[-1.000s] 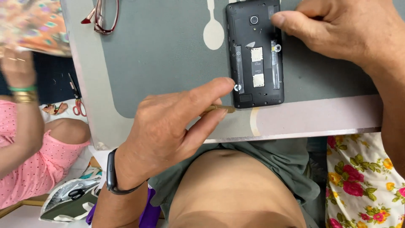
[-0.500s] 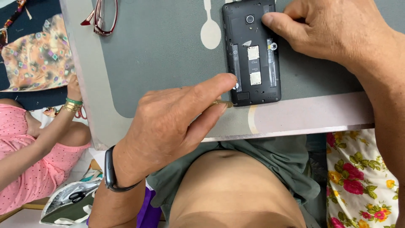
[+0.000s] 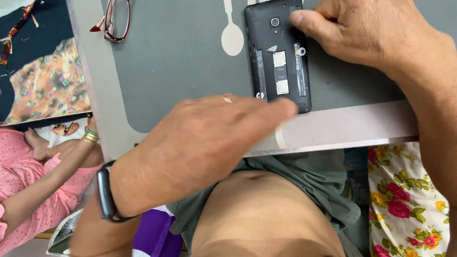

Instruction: Using a small screwdriver to carefully pry the back cover off a mobile phone.

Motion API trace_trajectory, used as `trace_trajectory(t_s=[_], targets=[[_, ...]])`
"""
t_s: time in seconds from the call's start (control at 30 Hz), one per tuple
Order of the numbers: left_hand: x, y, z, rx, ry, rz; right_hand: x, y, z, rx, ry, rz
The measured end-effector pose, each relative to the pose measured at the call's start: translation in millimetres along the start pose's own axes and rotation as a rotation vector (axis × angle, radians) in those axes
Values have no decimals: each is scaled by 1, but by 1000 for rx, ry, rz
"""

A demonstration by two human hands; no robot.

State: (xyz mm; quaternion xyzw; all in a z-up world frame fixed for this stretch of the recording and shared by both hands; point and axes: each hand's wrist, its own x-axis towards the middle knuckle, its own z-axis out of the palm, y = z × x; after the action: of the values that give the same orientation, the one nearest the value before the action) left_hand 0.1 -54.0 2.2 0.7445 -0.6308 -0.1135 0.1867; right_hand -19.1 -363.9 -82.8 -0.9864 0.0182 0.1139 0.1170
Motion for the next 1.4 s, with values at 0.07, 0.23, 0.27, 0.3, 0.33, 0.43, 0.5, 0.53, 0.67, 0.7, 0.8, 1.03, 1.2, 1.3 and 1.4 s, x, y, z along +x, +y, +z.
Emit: trace_trajectory(t_s=[0.07,0.23,0.27,0.3,0.33,0.43,0.5,0.53,0.67,0.7,0.8,1.03,1.2,1.3,1.4], targets=[[13,5,-13,-60,-89,43,16,6,0,59,-81,17],[24,-8,-18,-125,-266,126,47,7,0,372,-215,79],[21,-12,-15,-130,-198,129,50,6,-3,462,-241,130],[19,-18,-13,-132,-124,130,56,4,-8,549,-265,174],[20,-17,-10,-121,-116,135,49,-7,-25,541,-253,171],[21,-16,-8,-14,-54,88,39,-37,-69,441,-356,251],[26,-13,-8,13,41,109,39,-46,-82,372,-403,308],[25,-15,-6,21,42,108,42,-45,-81,372,-397,303],[25,-22,-5,-17,103,200,42,-28,-73,475,-341,238],[22,-22,-6,-152,90,225,40,-24,-69,496,-286,191],[18,-27,5,-132,48,205,35,-10,-50,602,-87,98],[21,-34,13,7,271,190,51,20,-9,336,192,-173],[24,-37,-7,-320,80,257,62,30,9,402,84,-136],[12,-38,0,-250,55,188,64,19,25,444,41,-129],[11,-32,7,-27,153,116,63,11,29,480,12,-103]])
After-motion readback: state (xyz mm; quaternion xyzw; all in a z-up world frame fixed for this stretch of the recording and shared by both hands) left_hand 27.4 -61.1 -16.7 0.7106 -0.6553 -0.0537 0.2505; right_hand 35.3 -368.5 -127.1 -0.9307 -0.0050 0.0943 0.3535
